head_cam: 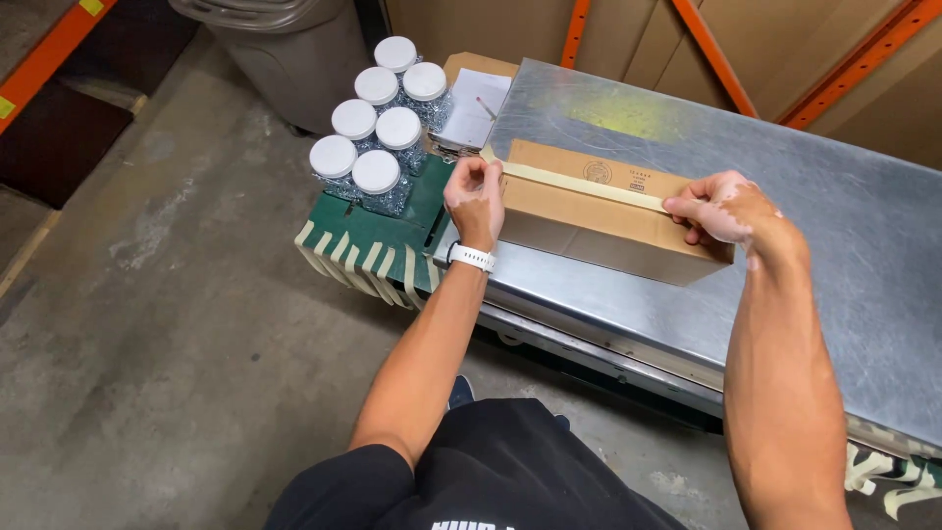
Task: The person folds cardboard boxes into shape, places a small packet of components inside each one, and seals them with adhesive tape.
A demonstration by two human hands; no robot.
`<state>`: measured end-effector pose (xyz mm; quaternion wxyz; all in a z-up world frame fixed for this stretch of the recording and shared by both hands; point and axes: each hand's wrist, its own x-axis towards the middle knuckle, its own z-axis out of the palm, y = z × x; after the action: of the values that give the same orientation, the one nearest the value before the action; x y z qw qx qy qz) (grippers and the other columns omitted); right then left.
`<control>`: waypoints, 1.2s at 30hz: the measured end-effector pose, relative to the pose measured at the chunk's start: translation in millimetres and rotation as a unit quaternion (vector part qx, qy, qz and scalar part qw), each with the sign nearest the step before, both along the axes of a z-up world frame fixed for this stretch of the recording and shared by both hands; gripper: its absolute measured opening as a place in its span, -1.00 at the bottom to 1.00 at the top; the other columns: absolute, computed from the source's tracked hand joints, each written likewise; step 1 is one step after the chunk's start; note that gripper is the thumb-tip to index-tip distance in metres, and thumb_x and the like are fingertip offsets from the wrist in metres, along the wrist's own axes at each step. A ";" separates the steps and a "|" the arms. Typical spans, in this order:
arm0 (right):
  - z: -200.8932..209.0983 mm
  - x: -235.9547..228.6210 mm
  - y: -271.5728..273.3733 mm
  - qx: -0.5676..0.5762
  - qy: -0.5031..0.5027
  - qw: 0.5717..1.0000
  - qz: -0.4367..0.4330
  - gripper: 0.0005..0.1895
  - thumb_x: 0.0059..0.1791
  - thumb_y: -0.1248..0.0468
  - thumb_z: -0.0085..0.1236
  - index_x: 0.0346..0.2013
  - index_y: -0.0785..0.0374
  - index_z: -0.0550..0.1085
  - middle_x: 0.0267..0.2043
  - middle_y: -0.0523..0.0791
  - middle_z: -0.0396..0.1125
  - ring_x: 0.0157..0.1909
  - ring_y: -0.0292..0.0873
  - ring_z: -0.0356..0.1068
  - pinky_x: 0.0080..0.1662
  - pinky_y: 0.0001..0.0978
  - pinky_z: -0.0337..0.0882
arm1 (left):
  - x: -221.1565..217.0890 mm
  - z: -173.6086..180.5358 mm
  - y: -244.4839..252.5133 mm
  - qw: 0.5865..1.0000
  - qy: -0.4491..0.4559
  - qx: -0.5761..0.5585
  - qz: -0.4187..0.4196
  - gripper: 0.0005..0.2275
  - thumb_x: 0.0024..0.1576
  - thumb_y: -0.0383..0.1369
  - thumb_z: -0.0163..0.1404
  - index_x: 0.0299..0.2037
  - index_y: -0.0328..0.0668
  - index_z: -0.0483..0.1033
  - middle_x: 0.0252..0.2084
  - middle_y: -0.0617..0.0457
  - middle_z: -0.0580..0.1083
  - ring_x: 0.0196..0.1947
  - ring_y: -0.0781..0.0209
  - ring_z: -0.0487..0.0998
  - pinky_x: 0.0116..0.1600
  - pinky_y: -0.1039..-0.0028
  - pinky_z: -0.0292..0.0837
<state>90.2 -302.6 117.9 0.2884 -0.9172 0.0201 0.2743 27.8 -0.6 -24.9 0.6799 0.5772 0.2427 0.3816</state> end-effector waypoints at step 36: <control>-29.4 22.4 -55.2 -0.052 -0.105 0.992 0.055 -0.62 0.00 -0.20 0.40 -0.41 -0.02 0.73 -0.58 -0.11 0.54 -0.38 -0.06 0.58 -0.08 -0.27 0.53 | 23.7 -29.1 5.2 0.768 0.293 0.554 0.132 -0.39 0.14 0.37 0.16 -0.36 -0.10 0.61 -0.43 -0.16 0.57 -0.39 -0.33 0.75 -0.38 -0.11 0.67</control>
<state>112.6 -357.8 88.6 0.2257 -0.9543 -0.0469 0.1904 51.5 4.6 -54.0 0.0810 0.8998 0.2498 0.3483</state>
